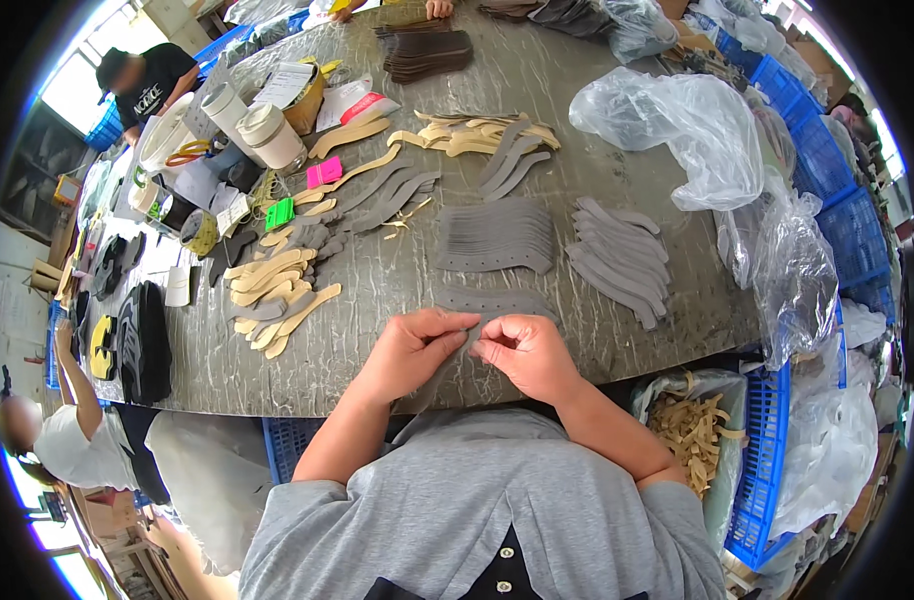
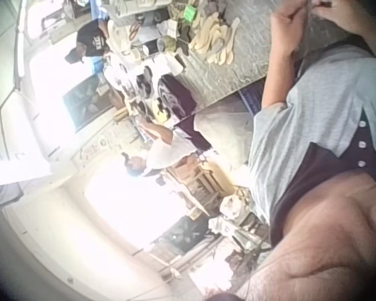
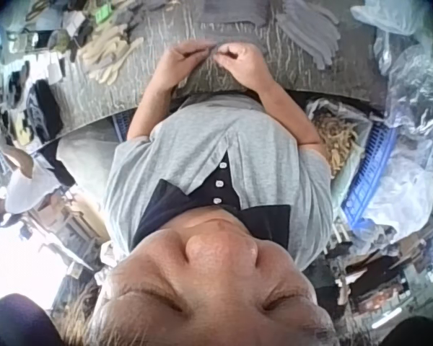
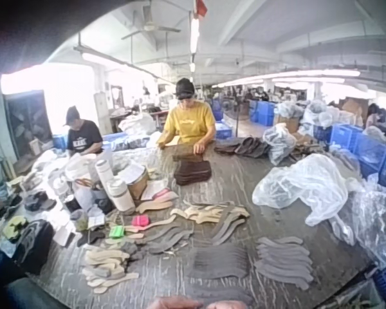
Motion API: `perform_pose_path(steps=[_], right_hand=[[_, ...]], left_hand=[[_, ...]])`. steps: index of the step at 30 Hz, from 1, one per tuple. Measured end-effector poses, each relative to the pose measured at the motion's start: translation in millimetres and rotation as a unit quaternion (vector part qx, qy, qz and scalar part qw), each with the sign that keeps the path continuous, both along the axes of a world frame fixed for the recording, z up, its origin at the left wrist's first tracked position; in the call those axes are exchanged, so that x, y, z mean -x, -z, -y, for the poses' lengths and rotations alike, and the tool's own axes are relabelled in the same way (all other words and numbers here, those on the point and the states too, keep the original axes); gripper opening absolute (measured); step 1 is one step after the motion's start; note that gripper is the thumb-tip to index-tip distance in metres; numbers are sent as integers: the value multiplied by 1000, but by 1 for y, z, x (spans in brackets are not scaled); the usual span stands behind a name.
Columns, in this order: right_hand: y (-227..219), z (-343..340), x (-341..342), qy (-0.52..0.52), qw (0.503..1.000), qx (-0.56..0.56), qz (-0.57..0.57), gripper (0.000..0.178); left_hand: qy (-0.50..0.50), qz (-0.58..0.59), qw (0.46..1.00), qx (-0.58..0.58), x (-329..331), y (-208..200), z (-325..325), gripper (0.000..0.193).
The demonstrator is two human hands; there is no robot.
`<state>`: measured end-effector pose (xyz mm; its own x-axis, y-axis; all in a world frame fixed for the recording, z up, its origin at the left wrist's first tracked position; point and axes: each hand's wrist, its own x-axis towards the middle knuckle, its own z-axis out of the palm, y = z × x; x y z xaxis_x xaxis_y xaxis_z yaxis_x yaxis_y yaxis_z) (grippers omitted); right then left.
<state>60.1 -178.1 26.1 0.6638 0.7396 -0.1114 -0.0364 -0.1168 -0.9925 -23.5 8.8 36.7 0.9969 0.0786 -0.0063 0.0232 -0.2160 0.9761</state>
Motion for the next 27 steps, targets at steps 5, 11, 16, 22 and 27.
perform_pose_path(steps=[5, 11, 16, 22, 27], right_hand=[[6, 6, -4, -14, 986, -55, -156, 4], [20, 4, -2, -14, 963, -139, -232, 3], [31, 1, -1, -20, 963, -171, -207, 9], [11, 22, -22, 165, 840, -381, -349, 13], [16, 104, -79, 312, 840, -377, -236, 7]], left_hand=[[30, -20, 999, 4, 0, -2, 5, 24], [8, 15, 999, 44, -1, 8, 12, 29], [37, 140, 984, -101, -6, -4, 11, 32], [-49, 150, 979, -126, 1, -2, 1, 14], [-138, 4, 986, -95, 10, -6, -14, 8]])
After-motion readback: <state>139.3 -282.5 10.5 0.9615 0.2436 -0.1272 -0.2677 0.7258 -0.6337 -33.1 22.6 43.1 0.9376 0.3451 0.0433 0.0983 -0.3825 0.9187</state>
